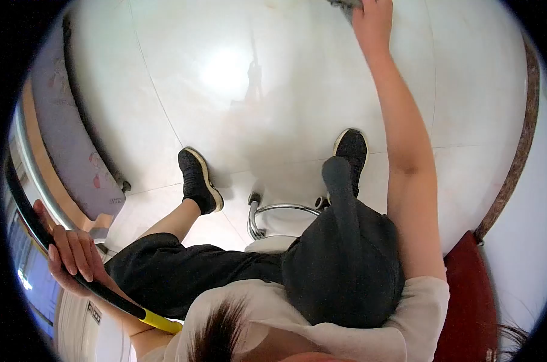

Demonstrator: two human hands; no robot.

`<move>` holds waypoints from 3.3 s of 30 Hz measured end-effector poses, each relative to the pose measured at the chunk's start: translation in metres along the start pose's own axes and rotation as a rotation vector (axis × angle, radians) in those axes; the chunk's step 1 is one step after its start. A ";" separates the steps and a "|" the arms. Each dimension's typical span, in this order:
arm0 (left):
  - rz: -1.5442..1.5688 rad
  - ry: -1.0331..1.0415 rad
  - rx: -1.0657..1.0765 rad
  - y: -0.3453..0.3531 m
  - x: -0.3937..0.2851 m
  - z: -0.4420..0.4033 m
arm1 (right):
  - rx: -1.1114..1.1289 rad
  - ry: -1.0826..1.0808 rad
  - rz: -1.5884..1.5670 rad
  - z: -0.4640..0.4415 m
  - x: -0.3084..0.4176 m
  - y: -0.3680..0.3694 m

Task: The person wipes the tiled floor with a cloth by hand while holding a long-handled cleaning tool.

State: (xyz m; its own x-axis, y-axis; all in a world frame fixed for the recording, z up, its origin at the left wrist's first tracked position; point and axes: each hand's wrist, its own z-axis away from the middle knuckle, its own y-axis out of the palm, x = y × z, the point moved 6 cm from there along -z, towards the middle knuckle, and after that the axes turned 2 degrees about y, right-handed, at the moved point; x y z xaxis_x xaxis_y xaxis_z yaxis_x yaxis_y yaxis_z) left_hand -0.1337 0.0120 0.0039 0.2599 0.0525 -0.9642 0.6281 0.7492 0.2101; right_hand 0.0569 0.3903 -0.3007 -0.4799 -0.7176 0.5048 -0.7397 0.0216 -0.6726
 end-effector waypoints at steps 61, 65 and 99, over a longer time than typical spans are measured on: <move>0.015 0.195 -0.128 -0.087 -0.045 0.046 | 1.330 -0.790 -0.318 0.295 0.158 -0.010; 0.024 0.196 -0.180 -0.099 -0.044 0.057 | 1.196 -0.718 -0.171 0.235 0.126 0.038; 0.132 0.151 -0.175 -0.087 -0.078 0.061 | 0.790 -0.053 -0.052 0.025 0.123 0.127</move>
State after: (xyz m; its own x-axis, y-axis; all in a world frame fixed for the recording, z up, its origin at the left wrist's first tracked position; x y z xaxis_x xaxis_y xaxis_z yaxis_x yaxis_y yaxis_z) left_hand -0.1641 -0.0978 0.0711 0.2101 0.2453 -0.9464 0.4561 0.8316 0.3168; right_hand -0.0847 0.2879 -0.3378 -0.4164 -0.7365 0.5331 -0.1973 -0.4992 -0.8437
